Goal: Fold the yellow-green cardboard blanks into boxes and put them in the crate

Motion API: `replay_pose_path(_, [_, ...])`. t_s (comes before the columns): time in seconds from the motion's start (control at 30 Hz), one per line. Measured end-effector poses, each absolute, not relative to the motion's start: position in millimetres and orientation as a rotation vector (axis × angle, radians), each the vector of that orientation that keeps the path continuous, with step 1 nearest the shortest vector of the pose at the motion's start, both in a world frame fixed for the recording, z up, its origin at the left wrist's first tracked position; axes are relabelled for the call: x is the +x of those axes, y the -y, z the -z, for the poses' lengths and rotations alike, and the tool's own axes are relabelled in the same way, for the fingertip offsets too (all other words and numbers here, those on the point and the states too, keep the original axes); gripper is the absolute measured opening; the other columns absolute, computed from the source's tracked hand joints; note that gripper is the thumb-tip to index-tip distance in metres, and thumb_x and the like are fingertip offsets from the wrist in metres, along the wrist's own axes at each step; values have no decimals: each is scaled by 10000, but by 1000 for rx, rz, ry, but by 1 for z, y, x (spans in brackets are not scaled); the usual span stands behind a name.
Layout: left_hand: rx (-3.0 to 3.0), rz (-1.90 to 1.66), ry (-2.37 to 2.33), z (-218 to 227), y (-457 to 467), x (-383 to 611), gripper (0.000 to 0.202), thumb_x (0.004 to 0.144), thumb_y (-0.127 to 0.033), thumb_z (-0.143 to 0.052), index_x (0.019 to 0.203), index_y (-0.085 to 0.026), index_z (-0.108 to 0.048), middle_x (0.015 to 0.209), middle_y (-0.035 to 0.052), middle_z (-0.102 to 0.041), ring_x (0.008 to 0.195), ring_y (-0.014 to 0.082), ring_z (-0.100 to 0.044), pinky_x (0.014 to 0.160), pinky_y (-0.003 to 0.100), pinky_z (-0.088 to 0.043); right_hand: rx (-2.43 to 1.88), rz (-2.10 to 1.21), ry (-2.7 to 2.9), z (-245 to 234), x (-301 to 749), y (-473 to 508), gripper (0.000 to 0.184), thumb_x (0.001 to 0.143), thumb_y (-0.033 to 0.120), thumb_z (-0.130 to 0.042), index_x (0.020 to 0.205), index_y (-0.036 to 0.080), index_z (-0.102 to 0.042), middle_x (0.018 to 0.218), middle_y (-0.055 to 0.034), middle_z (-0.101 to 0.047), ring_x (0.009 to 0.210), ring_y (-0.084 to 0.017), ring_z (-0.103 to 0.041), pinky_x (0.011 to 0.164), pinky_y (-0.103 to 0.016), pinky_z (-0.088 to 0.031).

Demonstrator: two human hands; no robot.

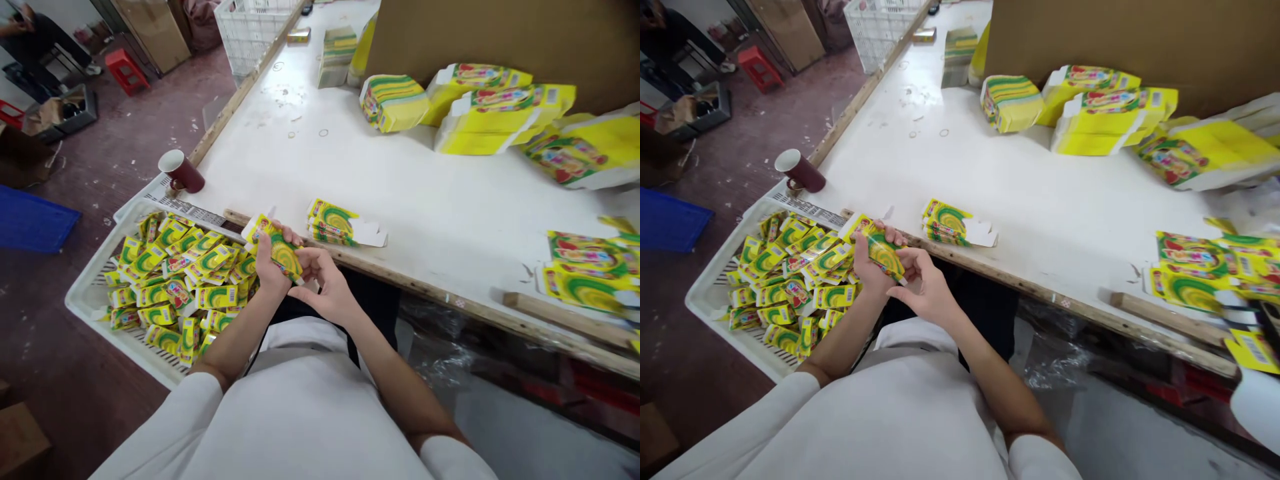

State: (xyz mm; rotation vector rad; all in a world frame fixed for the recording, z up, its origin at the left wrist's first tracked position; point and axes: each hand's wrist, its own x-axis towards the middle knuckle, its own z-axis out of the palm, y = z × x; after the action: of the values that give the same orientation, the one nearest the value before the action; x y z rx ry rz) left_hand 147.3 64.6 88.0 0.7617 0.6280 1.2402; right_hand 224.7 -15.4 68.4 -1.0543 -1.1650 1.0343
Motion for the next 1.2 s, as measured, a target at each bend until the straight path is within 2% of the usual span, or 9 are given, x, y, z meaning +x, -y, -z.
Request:
replay_pose_path(0.1, [785,-1290,-649,-85,-66,146,512,716,-709,-687,830,-230,-548,672,-49,-450,581,93,-510,672,252,-526,-1166,-951,1161,-63,223,12,517,752,373,-796,1190,244,-554,961,-27,-632,788,-168,-595,689,-303,-515])
replay_pose_path(0.2, [933,-1211,-660,-70,-65,139,623,642,-778,-687,936,-232,-616,834,0,-601,769,143,-627,783,293,-543,-1175,-928,1025,-54,233,6,351,795,355,-749,1100,239,-619,874,-8,-657,724,-160,-612,672,-305,-520])
replay_pose_path(0.4, [1130,-1048,-856,-58,-74,104,359,759,-522,-761,904,-194,-748,876,42,-767,879,216,-723,864,350,-556,-1319,-582,1202,-54,267,9,73,868,244,-669,890,240,-739,778,-3,-720,702,-166,-652,655,-302,-519])
replay_pose_path(0.5, [1372,-921,-756,-76,-87,81,634,784,-699,-621,1160,-195,-707,1188,119,-723,1168,297,-649,1046,426,-473,-1446,-254,1354,-58,279,13,184,910,191,-618,931,288,-773,837,-17,-750,797,-186,-657,753,-347,-522])
replay_pose_path(0.6, [1723,-802,-670,-94,-92,70,1001,620,-774,-699,1416,-202,-495,1469,164,-515,1395,359,-440,1168,483,-333,-1490,-71,1539,-60,278,16,266,928,180,-590,941,371,-775,857,5,-762,870,-202,-644,920,-430,-481])
replay_pose_path(0.73, [2060,-433,-788,-96,-79,82,889,632,-442,-859,1385,-204,-451,1309,138,-622,1205,331,-602,1036,462,-467,-1403,-194,1642,-66,265,21,277,915,257,-618,1089,452,-709,1116,23,-729,1161,-255,-597,1164,-540,-305])
replay_pose_path(0.87, [2146,-477,-912,-86,-63,95,720,736,-318,-759,1353,-215,-401,1197,88,-646,1081,276,-650,926,392,-522,-1427,-399,1226,-68,261,20,667,843,468,-688,1449,331,-444,1522,-72,-450,1439,-338,-358,1187,-582,-291])
replay_pose_path(1.07, [2335,-558,-634,-74,-51,102,776,739,-226,-720,1396,-239,-307,1305,125,-547,1198,288,-582,921,378,-517,-1040,-1358,859,-52,253,10,458,900,476,-605,1319,290,-580,1369,-57,-628,1280,-280,-582,1073,-485,-490])
replay_pose_path(1.2, [2341,-538,-647,-70,-51,101,625,700,-177,-699,1241,-255,-396,1236,87,-569,1115,263,-619,832,342,-531,-1011,-1364,818,-44,249,9,621,846,564,-657,1385,285,-523,1361,-77,-638,1256,-269,-604,1069,-465,-495])
